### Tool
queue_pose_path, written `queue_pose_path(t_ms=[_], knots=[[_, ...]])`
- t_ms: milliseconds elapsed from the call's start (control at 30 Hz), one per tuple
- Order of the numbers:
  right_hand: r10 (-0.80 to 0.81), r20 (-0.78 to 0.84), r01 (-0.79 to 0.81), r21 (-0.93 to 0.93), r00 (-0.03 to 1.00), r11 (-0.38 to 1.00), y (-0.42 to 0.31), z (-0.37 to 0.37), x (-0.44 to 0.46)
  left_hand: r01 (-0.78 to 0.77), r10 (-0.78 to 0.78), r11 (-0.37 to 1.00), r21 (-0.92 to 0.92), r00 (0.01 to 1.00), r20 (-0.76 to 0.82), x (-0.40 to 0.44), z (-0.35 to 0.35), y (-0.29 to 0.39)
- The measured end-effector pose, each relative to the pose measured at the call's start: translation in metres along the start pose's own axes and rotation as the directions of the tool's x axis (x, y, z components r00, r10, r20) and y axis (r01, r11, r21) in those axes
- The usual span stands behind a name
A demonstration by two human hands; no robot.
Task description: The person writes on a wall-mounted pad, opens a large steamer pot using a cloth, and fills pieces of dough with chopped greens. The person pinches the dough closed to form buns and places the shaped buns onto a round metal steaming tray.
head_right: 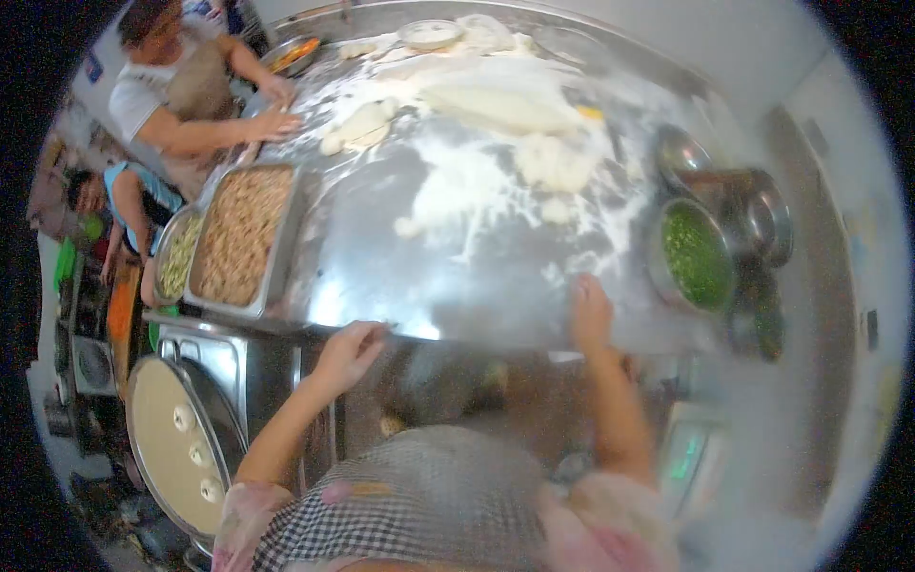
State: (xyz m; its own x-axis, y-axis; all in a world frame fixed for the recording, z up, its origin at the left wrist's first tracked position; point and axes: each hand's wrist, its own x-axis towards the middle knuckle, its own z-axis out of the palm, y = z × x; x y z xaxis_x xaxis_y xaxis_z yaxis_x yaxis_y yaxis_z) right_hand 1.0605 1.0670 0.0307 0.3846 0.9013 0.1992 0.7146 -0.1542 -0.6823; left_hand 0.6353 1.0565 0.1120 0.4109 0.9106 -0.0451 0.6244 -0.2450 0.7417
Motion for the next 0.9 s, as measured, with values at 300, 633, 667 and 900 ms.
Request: queue_pose_path(t_ms=[300, 633, 667, 900], knots=[[-0.161, 0.016, 0.162, -0.094, 0.987, 0.982, 0.071, -0.034, -0.004, -0.418, 0.428, 0.839, 0.348, 0.902, 0.051, 0.298, 0.119, 0.055], [-0.246, 0.076, 0.243, 0.048, 0.966, 0.969, 0.075, -0.042, 0.002, 0.029, -0.037, 0.997, 0.065, 0.990, 0.138, 0.385, 0.110, 0.127], [-0.272, 0.039, 0.269, 0.066, 0.962, 0.961, 0.073, -0.041, 0.002, -0.042, 0.040, 0.999, 0.019, 0.996, 0.080, 0.368, 0.103, 0.128], [-0.213, 0.148, 0.215, -0.001, 0.966, 0.977, 0.075, -0.039, -0.002, -0.574, 0.512, 0.773, 0.271, 0.816, 0.269, 0.221, 0.133, 0.044]])
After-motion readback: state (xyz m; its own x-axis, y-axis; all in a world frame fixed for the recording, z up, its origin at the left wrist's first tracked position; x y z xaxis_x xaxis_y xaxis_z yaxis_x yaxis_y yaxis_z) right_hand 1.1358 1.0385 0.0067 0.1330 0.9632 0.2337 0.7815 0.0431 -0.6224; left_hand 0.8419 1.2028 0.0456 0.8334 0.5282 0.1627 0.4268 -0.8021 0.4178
